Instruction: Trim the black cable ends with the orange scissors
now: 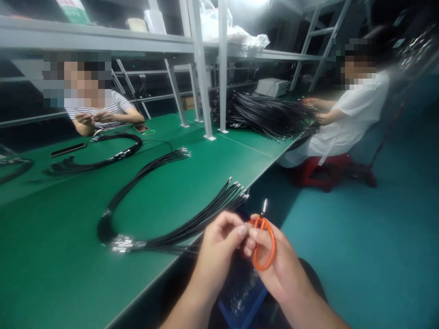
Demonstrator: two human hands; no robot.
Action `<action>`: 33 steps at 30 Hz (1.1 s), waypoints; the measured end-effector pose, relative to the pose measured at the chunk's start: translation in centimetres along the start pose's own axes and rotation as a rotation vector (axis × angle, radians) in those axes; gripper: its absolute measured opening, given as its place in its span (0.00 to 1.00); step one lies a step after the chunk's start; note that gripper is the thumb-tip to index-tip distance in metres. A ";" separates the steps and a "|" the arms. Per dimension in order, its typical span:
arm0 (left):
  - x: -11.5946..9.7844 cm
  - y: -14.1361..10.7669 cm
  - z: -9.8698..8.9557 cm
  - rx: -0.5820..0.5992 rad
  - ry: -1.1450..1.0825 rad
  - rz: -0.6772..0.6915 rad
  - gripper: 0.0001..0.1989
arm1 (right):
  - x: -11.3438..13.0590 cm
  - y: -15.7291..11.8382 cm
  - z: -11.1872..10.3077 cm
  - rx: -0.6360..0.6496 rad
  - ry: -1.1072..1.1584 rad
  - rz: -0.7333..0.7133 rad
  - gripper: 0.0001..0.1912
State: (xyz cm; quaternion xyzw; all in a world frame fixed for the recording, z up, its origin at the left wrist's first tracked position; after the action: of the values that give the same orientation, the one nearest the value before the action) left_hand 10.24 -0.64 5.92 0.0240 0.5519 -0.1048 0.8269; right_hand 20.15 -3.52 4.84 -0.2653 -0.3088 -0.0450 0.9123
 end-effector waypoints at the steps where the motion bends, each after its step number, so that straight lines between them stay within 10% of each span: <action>1: 0.0 0.0 -0.1 0.002 -0.004 0.006 0.05 | 0.1 0.0 0.0 -0.002 0.016 0.003 0.15; 4: -0.3 0.1 -0.7 -0.025 0.102 0.082 0.03 | 0.1 0.2 0.1 0.001 0.052 0.021 0.14; 10: -2.3 -0.6 -0.7 -0.134 0.825 0.774 0.10 | -0.1 0.5 0.3 0.017 0.077 0.034 0.14; 13: -2.7 -0.7 -0.8 -0.196 0.932 0.874 0.07 | -0.1 0.4 0.7 0.045 0.078 0.034 0.13; 21: -1.8 -0.8 -1.1 -0.032 0.602 0.282 0.02 | 0.0 -0.1 1.3 0.045 0.115 -0.004 0.11; 33: -1.3 -0.3 -1.6 -0.033 0.392 0.178 0.07 | 1.0 0.5 1.9 0.104 -0.114 -0.217 0.19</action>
State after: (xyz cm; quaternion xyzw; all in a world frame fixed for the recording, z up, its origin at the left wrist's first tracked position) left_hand 8.29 -0.54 6.52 0.0791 0.6994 -0.0154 0.7101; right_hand 20.07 -2.08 6.50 -0.1849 -0.3889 -0.1125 0.8955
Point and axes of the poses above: each hand's wrist, its own y-axis towards the middle knuckle, its own z-axis out of the palm, x = y × z, the point moved 3 cm from there along y, towards the middle knuckle, and after that the axes turned 13 degrees about -x, right-handed, at the moved point
